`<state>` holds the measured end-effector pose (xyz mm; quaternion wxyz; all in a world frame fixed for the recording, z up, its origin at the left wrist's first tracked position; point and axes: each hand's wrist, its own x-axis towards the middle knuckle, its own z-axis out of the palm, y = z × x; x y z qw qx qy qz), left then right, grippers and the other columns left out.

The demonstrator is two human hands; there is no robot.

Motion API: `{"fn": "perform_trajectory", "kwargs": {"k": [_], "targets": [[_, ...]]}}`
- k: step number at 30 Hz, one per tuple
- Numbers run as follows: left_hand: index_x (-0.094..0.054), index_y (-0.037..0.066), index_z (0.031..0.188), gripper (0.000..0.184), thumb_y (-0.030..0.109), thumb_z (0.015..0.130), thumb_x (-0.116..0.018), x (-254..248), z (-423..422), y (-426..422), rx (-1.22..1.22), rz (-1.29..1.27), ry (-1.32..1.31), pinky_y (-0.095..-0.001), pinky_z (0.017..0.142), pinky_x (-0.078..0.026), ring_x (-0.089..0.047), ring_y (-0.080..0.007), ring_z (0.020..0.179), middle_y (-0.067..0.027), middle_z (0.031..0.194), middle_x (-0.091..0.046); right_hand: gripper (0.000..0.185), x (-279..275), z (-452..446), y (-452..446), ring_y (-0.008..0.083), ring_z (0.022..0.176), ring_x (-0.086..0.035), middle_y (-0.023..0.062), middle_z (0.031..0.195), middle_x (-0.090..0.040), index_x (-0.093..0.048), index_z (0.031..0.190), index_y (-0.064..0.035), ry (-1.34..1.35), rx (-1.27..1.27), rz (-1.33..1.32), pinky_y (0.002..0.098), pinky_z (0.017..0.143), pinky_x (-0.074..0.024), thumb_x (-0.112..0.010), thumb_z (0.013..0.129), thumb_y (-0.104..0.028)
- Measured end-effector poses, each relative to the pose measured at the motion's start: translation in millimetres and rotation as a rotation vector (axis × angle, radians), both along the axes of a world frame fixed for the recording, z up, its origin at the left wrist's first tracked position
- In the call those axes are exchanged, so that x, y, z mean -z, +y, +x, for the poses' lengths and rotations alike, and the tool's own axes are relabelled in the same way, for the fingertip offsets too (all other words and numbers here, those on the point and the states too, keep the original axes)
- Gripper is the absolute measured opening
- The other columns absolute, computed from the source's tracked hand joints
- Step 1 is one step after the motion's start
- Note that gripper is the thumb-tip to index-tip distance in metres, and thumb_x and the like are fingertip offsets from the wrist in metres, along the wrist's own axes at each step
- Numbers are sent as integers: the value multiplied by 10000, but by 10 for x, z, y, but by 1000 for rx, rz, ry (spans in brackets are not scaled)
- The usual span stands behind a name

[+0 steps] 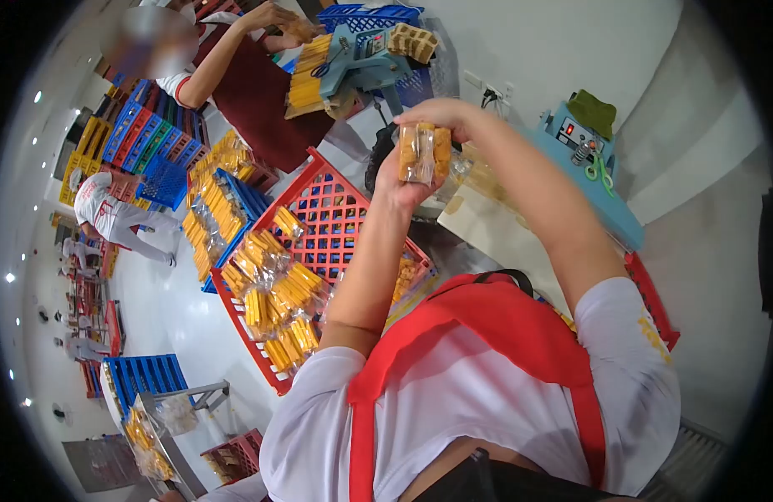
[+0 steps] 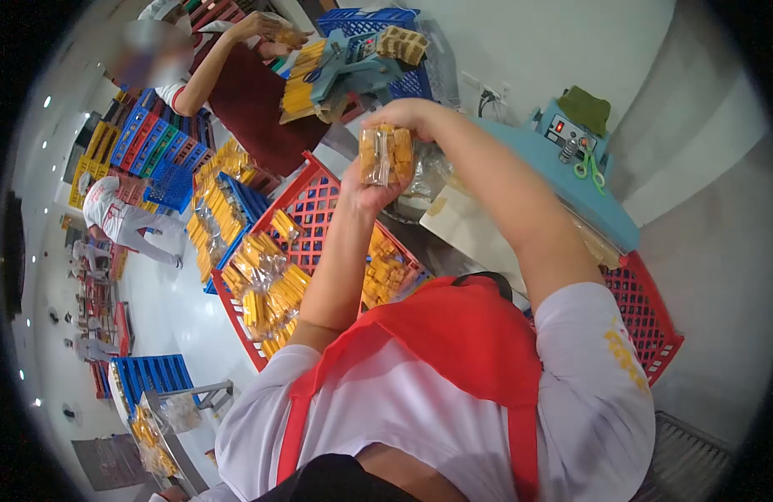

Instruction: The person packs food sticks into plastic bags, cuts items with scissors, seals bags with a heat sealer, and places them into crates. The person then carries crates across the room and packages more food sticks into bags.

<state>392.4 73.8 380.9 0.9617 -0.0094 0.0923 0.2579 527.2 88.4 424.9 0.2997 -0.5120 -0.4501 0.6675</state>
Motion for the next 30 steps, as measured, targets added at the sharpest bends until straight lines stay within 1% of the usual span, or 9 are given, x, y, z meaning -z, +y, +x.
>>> {"fn": "perform_trajectory", "kwargs": {"k": [5,8,10,11,14,18,23,25,30], "targets": [[-509,49,984,320,302,879,-344,65,-61,-65,-12,136,135,-398,677,-488,-577,-250,811,-92,920,-571,288,56,-37,-76,104,664,-557,21,790,-587,-580,853,-57,-47,37,-9,262,599,-452,-527,802,-335],[-475,73,1071,380,369,874,-342,4,-43,-41,-43,280,13,-397,749,-456,-546,-253,886,-91,1017,-541,378,-74,-77,-245,111,837,-549,48,969,-562,-516,1059,-46,-9,150,242,256,697,-448,-504,815,-335],[-407,89,1189,489,446,864,-330,-73,-35,-80,-179,446,-70,-389,873,-384,-470,-254,1030,-88,1145,-479,455,-102,-137,-406,126,1003,-486,57,1123,-489,-404,1197,-60,151,767,751,261,800,-416,-480,834,-324],[-407,89,1189,489,446,864,-330,-97,-37,-78,-180,448,-78,-389,873,-384,-470,-254,1030,-88,1145,-479,455,10,-127,-437,126,1003,-486,57,1123,-489,-404,1197,-60,144,765,756,261,800,-416,-480,834,-324],[-378,68,1208,484,417,878,-324,-154,-60,-66,-203,768,170,-361,909,-354,-440,-239,1071,-89,1164,-458,443,181,-206,-735,137,1026,-473,39,1154,-465,-376,1215,-65,897,508,295,290,843,-402,-465,851,-301],[-165,28,1309,481,156,892,-368,-145,-39,-11,-257,1006,312,-295,937,-309,-379,-182,1131,-100,1255,-360,486,283,-24,-887,115,1037,-459,41,1145,-465,-327,1247,-92,535,450,425,277,873,-371,-539,815,-166],[-229,33,1297,501,75,846,-444,-172,131,-269,-280,1201,456,-299,944,-286,-351,-202,1153,-119,1259,-344,632,262,172,-1215,139,1084,-427,60,1201,-423,-247,1288,-88,275,544,651,285,904,-346,-589,756,-61],[-269,32,1284,488,81,836,-456,-11,237,-287,-585,1813,855,-311,958,-261,-316,-235,1177,-150,1262,-328,686,386,237,-1322,153,1107,-411,70,1220,-407,-211,1306,-90,144,604,715,288,919,-332,-596,741,-37],[-140,-40,1297,566,133,848,-439,617,572,-577,-301,1502,527,-297,962,-251,-285,-220,1201,-192,1319,-244,650,1395,377,-1434,205,1171,-345,127,1282,-337,-197,1308,-38,-111,823,874,293,946,-294,-560,769,-59]]}}
